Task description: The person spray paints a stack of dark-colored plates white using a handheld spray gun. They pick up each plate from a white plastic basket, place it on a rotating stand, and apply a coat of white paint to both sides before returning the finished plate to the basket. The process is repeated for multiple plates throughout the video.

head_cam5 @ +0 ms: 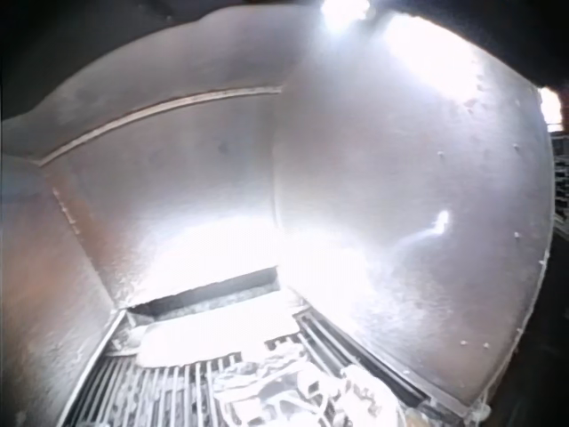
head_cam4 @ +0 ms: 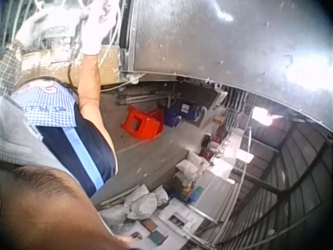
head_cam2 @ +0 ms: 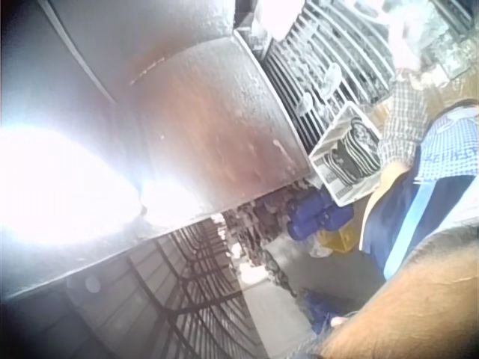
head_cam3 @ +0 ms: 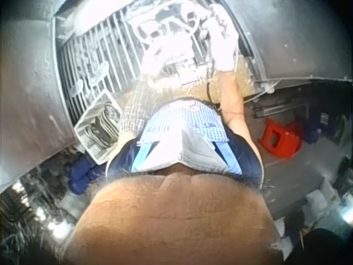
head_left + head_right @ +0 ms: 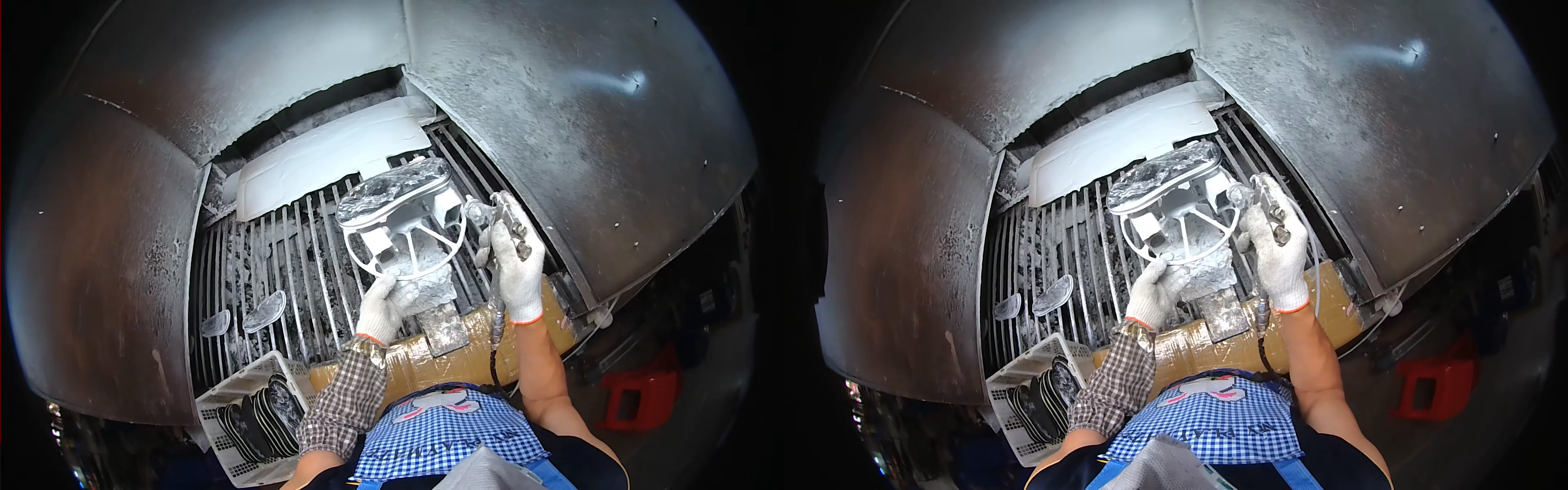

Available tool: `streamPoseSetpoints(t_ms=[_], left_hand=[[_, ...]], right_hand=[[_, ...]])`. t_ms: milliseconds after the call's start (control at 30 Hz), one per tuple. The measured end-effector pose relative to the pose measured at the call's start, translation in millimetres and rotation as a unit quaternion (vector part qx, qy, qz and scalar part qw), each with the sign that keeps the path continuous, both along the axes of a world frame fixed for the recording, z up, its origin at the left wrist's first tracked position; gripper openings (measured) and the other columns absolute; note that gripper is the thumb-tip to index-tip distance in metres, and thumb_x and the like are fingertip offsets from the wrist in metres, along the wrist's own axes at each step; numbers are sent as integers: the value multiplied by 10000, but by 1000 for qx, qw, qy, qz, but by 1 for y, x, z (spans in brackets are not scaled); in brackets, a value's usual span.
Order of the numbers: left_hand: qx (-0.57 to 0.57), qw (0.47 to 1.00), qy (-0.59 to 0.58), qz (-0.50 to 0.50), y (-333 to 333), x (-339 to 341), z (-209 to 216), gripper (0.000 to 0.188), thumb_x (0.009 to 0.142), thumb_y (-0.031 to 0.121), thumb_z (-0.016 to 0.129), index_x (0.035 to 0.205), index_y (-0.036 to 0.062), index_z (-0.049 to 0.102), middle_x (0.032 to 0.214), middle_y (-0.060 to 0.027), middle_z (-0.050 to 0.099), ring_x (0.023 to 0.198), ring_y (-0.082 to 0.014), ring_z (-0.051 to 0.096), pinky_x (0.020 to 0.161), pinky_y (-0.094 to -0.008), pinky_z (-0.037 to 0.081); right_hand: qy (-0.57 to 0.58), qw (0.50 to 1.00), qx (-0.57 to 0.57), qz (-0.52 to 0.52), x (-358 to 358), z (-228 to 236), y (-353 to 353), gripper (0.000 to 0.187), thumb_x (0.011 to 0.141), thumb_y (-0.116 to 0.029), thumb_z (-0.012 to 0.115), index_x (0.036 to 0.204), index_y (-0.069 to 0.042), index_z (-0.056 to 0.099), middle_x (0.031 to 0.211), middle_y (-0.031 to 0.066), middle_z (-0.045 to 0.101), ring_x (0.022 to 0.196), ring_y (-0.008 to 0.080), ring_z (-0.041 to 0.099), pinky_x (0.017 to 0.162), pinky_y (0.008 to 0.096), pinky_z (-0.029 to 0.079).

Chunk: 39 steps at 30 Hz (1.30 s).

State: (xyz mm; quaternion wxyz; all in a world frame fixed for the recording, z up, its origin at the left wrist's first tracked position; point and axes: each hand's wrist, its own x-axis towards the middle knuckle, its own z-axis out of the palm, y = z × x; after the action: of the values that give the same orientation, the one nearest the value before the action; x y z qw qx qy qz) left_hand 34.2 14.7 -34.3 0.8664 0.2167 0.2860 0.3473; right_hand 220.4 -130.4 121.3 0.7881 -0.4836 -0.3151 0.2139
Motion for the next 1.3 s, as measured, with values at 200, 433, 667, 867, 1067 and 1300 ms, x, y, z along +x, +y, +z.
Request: streamPoseSetpoints(t_ms=[200,433,667,867,1067,1300], left_hand=[[7,1000,3,23,5,-13,8,288,1026,178,604,1227,-29,605,1118,-176,686,1020,-327,695,882,-446,605],[13,998,-2,57,21,-30,15,218,1004,142,632,1146,-23,642,1001,-159,716,890,-300,722,802,-420,630],[13,995,-19,95,26,-35,9,220,1000,143,622,1153,-13,642,1050,-167,730,971,-316,713,859,-445,605],[0,999,-35,17,-9,-4,5,314,1020,215,590,1211,-34,595,1077,-198,704,1000,-345,704,887,-459,609],[-2,997,-73,3,-20,6,12,402,1026,226,582,1349,-11,547,1191,-194,663,1063,-342,663,930,-473,567],[19,997,-67,13,1,-16,13,398,1023,200,570,1346,-32,551,1231,-203,668,1071,-337,667,928,-460,568]], right_hand=[[13,1000,3,-8,11,0,-12,497,1029,-100,612,1479,53,467,1017,35,654,757,32,548,616,190,485],[-4,999,-42,31,-1,3,-37,504,1027,-106,611,1478,62,461,933,31,652,690,44,548,630,192,480],[-17,999,-38,-10,-9,7,-48,497,1028,-142,622,1460,63,484,866,30,651,694,56,571,639,207,482],[-21,998,-57,-11,-18,9,-56,488,1033,-159,619,1451,60,494,866,32,650,697,55,573,637,204,486],[-17,999,-47,23,-21,9,-63,479,1030,-136,611,1452,58,493,884,47,644,699,68,584,634,217,495],[20,998,-41,37,-20,10,-64,495,1022,-112,621,1463,62,479,878,47,656,692,68,591,638,217,504]])
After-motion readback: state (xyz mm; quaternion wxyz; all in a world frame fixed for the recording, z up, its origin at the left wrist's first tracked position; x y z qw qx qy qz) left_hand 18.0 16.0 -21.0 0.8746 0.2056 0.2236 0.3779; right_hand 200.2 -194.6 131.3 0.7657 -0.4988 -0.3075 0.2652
